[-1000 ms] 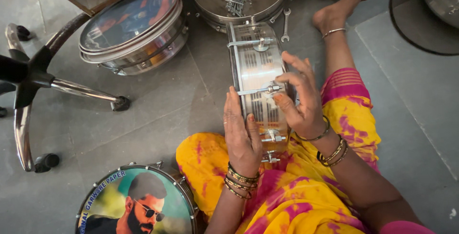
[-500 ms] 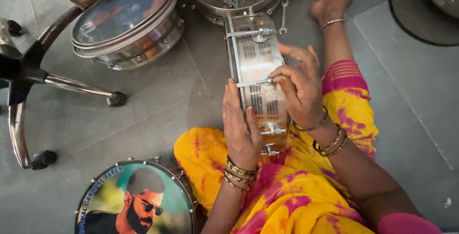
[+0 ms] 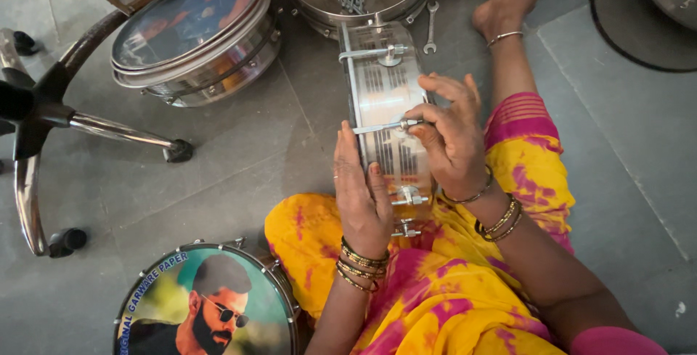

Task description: The person tightens screws on a metal drum rim using a small wrench, then rotates the drum and fits a decorative panel onto it.

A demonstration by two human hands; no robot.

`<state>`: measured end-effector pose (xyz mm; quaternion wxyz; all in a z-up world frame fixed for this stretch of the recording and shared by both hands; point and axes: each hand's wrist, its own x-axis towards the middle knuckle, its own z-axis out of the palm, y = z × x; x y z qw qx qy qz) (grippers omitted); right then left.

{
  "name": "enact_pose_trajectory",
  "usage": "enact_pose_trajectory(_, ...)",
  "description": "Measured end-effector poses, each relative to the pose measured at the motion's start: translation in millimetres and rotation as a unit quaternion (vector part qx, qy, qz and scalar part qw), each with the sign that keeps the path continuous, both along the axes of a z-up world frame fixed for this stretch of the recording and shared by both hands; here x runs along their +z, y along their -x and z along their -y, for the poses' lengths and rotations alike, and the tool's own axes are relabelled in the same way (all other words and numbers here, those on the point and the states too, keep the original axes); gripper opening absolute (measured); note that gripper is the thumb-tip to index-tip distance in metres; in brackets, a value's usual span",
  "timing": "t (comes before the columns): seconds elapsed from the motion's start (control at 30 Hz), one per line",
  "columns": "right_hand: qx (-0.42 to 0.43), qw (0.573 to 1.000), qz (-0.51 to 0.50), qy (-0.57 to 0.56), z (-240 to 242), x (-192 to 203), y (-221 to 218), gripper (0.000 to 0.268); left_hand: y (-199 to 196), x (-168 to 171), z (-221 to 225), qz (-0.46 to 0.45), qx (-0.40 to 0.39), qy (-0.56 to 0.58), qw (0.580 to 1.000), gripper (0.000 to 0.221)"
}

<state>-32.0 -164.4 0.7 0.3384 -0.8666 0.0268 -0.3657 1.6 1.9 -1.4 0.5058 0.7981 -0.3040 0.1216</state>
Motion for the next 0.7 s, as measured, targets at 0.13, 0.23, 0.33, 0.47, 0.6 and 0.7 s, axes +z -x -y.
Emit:
enact_pose_trajectory(0.13,-0.002,1.000,0.008,0.004,-3.0,-0.4,-2.3,0.013,-0.2,-0.2,-1.4,-0.011,0.005,0.003,1.000,0.050)
enact_pose_trajectory(0.23,0.009,1.000,0.012,-0.008,-5.4,0.4,-0.5,0.012,1.3,4.4,-3.4,-0.021,-0.001,0.011,1.000,0.052)
enact_pose_trajectory(0.33,0.025,0.999,0.016,-0.024,-8.7,0.2,5.1,0.013,3.1,11.4,-10.6,-0.038,-0.018,0.037,0.998,0.052)
enact_pose_trajectory(0.47,0.031,0.999,0.033,-0.028,-14.7,-5.5,17.8,0.013,-5.6,15.9,-26.4,-0.101,-0.047,0.100,0.989,0.052)
enact_pose_trajectory(0.6,0.053,0.996,0.041,-0.058,-22.9,-6.0,31.1,0.016,-38.4,21.8,-29.1,-0.094,-0.040,0.078,0.992,0.054)
enact_pose_trajectory(0.7,0.056,0.996,0.048,-0.046,-30.1,-5.1,41.8,0.019,-78.5,23.4,-8.0,-0.178,-0.069,0.094,0.977,0.057)
